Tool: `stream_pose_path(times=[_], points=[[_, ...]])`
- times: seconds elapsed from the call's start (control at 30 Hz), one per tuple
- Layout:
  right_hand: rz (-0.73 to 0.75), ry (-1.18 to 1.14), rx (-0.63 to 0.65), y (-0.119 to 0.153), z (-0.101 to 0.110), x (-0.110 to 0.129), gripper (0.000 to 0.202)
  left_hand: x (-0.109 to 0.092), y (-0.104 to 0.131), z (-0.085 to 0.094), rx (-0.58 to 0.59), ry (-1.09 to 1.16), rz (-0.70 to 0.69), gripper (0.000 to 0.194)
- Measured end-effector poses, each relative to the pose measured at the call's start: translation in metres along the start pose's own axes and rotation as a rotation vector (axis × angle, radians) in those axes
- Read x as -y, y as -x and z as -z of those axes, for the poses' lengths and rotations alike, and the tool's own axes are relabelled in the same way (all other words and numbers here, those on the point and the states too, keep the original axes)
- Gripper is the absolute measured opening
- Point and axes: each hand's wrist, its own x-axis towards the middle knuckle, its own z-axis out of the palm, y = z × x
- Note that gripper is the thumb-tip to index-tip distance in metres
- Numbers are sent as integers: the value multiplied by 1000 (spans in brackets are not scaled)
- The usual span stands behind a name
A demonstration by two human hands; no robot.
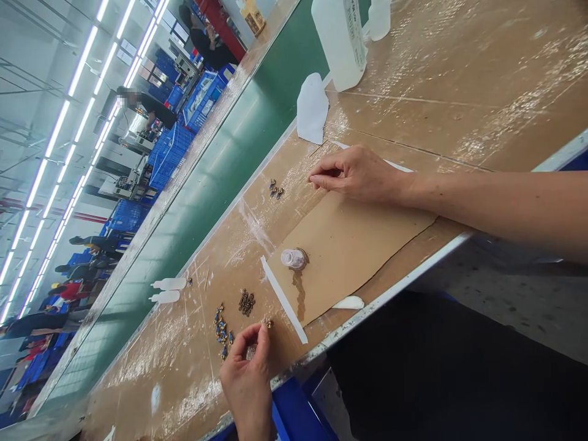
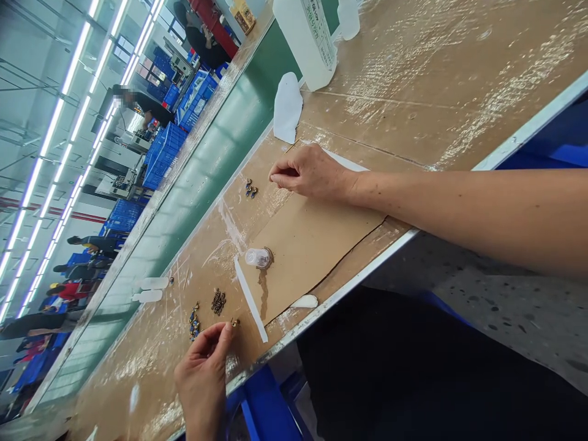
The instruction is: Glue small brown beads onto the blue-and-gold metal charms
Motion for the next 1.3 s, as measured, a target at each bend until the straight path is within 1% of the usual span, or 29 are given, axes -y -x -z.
stream_pose_path(times=[0.27, 0.5, 0.63, 0.87, 1.13, 1.3], points=[[1, -6, 7, 0, 1, 0, 15, 0, -4, 3, 77, -11, -10, 44], [-5, 15, -5, 0, 1, -1, 15, -4, -5, 3, 77, -9, -21, 45], [-8, 25, 10, 0, 2, 0, 17, -6, -5, 3, 79, -47, -16, 45], [-12, 5, 19, 0, 2, 0, 18, -4, -8, 3, 119, -76, -8, 44], [-4, 17, 6, 0, 2, -1, 19, -5, -13, 3, 153, -191, -40, 43], [14, 8, 1, -1, 3, -2, 19, -6, -13, 5, 159, -174, -62, 43]])
